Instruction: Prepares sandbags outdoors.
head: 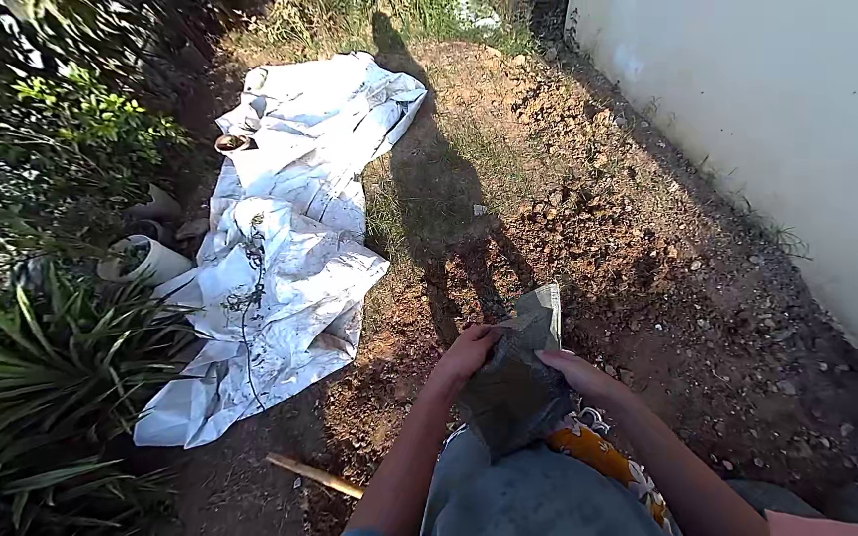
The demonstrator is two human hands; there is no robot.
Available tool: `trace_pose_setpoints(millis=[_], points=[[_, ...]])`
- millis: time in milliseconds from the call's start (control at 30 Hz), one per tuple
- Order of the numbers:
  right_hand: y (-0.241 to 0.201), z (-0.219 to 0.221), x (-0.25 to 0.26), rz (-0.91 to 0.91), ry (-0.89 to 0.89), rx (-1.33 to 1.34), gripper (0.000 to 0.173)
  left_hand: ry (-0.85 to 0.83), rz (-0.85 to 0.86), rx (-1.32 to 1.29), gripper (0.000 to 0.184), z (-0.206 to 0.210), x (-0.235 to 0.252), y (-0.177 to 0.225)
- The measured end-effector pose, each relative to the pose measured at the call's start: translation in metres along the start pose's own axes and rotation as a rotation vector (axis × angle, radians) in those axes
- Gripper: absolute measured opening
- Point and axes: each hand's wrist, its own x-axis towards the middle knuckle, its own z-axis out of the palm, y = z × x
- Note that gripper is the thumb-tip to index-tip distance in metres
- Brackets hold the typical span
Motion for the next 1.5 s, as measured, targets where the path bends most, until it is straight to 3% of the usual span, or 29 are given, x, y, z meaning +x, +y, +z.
trace_pose_setpoints(millis=[100, 167, 200, 267, 333, 367, 400, 467, 500, 567, 633, 667, 733, 800, 833, 867, 933, 1033, 1100, 1200, 1333, 1400, 1500], points=[[0.017, -0.031, -0.003, 0.082, 0.147, 0.552, 0.042, -0.150, -0.179, -0.375, 0.028, -0.002, -0.022, 0.007], [0.028, -0.048, -0.002, 0.080, 0.252, 0.586, 0.042, -0.205, -0.199, -0.511, 0.023, -0.009, -0.027, 0.006], [0.030, -0.051, -0.002, 0.073, 0.266, 0.445, 0.039, -0.202, -0.224, -0.559, 0.021, -0.010, -0.026, 0.006], [0.024, -0.048, -0.006, -0.012, 0.377, -0.111, 0.030, -0.135, -0.283, -0.588, 0.026, -0.006, -0.022, 0.013], [0.004, -0.036, -0.017, -0.264, 0.593, -0.585, 0.040, -0.109, -0.335, -0.448, 0.028, 0.003, -0.014, 0.027], [-0.011, -0.027, -0.026, -0.380, 0.630, -0.693, 0.050, -0.126, -0.350, -0.342, 0.027, 0.009, -0.010, 0.033], [-0.028, -0.014, -0.037, -0.416, 0.583, -0.742, 0.061, -0.153, -0.352, -0.245, 0.026, 0.015, -0.008, 0.039], [-0.052, 0.014, -0.053, -0.296, 0.335, -0.793, 0.082, -0.227, -0.345, -0.147, 0.023, 0.023, -0.007, 0.052], [-0.055, 0.028, -0.054, -0.215, 0.218, -0.822, 0.084, -0.268, -0.335, -0.130, 0.021, 0.024, -0.008, 0.056], [-0.048, 0.046, -0.046, -0.146, 0.118, -0.793, 0.067, -0.303, -0.246, -0.006, 0.022, 0.019, -0.005, 0.062], [-0.035, 0.047, -0.033, -0.120, 0.117, -0.593, 0.052, -0.141, -0.018, 0.395, 0.026, 0.016, -0.003, 0.061], [-0.031, 0.044, -0.025, -0.111, 0.156, -0.425, 0.047, 0.052, 0.115, 0.643, 0.029, 0.017, -0.005, 0.061], [-0.026, 0.033, -0.012, -0.106, 0.359, -0.086, 0.048, 0.459, 0.421, 0.999, 0.059, 0.024, -0.015, 0.050], [-0.023, 0.023, -0.005, -0.158, 0.644, 0.135, 0.053, 0.684, 0.631, 1.020, 0.094, 0.036, -0.030, 0.031], [-0.027, 0.020, -0.005, -0.196, 0.734, 0.208, 0.055, 0.737, 0.629, 1.008, 0.108, 0.045, -0.036, 0.023], [-0.032, 0.019, -0.008, -0.235, 0.776, 0.275, 0.057, 0.735, 0.545, 0.989, 0.115, 0.053, -0.040, 0.012], [-0.036, 0.026, -0.016, -0.331, 0.779, 0.410, 0.057, 0.589, 0.232, 0.868, 0.105, 0.055, -0.038, -0.009], [-0.035, 0.037, -0.023, -0.488, 0.825, 0.587, 0.052, 0.315, -0.174, 0.864, 0.072, 0.029, -0.036, -0.010], [-0.033, 0.031, -0.023, -0.555, 0.877, 0.658, 0.049, 0.264, -0.221, 0.872, 0.047, 0.012, -0.039, 0.000], [-0.014, 0.022, -0.017, -0.578, 0.931, 0.538, 0.050, 0.343, -0.035, 0.543, 0.025, -0.001, -0.040, -0.002], [0.017, 0.001, 0.005, -0.523, 1.031, 0.209, 0.052, 0.118, -0.109, -0.490, 0.025, 0.008, -0.039, 0.006], [0.028, -0.013, 0.011, -0.402, 1.064, 0.067, 0.055, -0.046, -0.151, -0.699, 0.029, 0.017, -0.045, 0.007], [0.036, -0.029, 0.018, -0.238, 1.025, -0.037, 0.064, -0.146, -0.226, -0.839, 0.037, 0.027, -0.063, 0.026]])
